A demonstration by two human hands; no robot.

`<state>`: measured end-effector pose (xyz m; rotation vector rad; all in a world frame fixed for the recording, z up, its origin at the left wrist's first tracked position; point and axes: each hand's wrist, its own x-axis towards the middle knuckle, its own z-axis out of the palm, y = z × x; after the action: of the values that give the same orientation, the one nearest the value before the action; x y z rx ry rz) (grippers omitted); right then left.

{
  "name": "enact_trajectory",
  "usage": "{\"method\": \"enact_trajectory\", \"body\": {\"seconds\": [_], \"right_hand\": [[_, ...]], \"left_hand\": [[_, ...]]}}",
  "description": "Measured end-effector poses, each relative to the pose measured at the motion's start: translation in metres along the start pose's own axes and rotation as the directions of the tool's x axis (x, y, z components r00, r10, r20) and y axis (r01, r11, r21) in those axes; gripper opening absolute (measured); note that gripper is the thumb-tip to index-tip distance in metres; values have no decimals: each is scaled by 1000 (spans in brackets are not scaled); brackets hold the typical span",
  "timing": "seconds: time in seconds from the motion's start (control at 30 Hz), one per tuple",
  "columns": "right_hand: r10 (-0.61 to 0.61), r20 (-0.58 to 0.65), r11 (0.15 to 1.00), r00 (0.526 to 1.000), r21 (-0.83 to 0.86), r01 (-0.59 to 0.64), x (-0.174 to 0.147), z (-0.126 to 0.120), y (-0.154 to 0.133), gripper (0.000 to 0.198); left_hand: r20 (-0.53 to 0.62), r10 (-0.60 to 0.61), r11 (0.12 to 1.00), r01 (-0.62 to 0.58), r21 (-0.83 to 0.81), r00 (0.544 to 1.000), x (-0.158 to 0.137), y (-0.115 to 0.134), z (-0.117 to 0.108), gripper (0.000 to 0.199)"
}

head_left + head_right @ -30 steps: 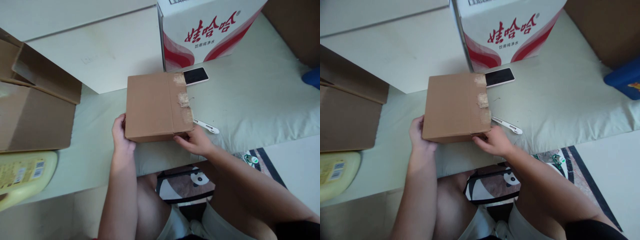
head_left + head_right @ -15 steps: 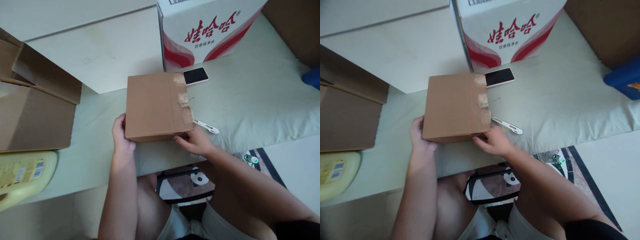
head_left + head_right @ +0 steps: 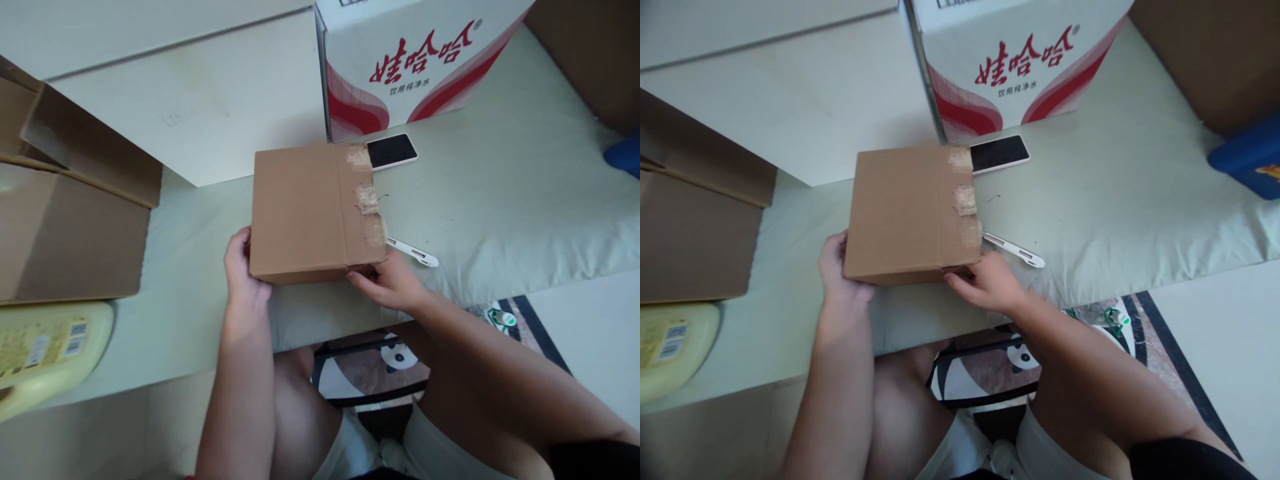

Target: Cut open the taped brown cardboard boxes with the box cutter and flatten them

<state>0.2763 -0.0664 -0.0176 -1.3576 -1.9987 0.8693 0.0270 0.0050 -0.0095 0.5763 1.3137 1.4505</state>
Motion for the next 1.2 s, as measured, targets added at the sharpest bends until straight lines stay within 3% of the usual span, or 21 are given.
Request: {"method": "enact_trajectory", "body": {"seconds": [1.2], "right_hand": [[43,6,996,999,71,-43,1,3,-2,23]], "left_hand": [[-97,-64,995,57,-80,993,-12,6,17,15]]}}
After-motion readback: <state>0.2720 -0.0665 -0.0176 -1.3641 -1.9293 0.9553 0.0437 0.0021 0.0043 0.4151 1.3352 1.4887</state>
